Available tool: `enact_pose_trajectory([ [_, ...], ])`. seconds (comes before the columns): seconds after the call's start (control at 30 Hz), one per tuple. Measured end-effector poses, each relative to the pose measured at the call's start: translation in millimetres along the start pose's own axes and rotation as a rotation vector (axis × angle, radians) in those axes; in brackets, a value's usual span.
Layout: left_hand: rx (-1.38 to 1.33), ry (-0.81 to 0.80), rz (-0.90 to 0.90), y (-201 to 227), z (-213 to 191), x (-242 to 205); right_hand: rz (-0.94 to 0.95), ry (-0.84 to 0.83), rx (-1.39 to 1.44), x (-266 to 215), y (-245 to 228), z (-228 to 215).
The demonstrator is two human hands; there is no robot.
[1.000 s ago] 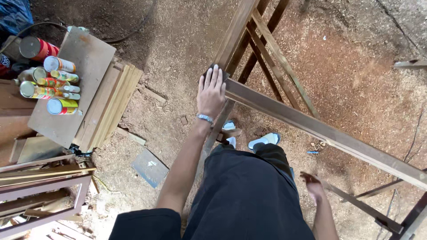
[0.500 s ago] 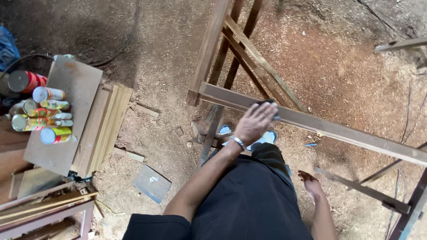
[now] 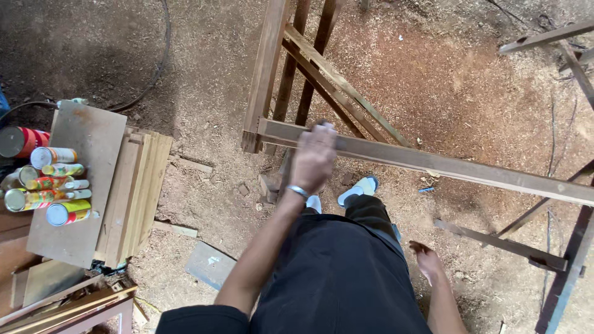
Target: The person sands the surface of a wooden frame by hand using a piece of sandpaper, moving along the edges and joints.
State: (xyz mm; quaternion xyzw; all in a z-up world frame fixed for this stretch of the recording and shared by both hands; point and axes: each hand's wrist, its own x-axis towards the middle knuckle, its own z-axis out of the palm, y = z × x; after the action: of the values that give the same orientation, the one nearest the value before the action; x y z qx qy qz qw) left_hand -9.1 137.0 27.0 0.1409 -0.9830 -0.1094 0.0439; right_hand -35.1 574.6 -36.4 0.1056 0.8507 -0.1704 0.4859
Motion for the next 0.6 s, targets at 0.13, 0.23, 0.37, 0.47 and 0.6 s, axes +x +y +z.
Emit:
enact_pose_trajectory([
  [0.13, -0.305, 0.053, 0.231, 70.5, 13.1, 12.2, -0.178, 0.406, -0.015, -7.1, -29.7, -15.8],
  [0.23, -0.307, 0.044, 0.280, 64.6, 13.0, 12.3, -0.959, 0.987, -0.283, -2.2, -65.1, -45.4],
  [0.37, 0.066, -0.018, 0.144, 2.4, 10.5, 4.9, -0.876, 1.060, -0.363, -16.9, -129.2, -61.0],
  [0.47, 0.021, 0.031, 0.053, -39.2, 11.1, -2.0, -0.729, 0.785, -0.435, -6.8, -178.7, -48.4],
  [0.6, -0.055, 0.003, 0.000, -53.3, 10.3, -12.2, -0.606, 0.678, -0.618, 3.7, -196.6, -18.7],
])
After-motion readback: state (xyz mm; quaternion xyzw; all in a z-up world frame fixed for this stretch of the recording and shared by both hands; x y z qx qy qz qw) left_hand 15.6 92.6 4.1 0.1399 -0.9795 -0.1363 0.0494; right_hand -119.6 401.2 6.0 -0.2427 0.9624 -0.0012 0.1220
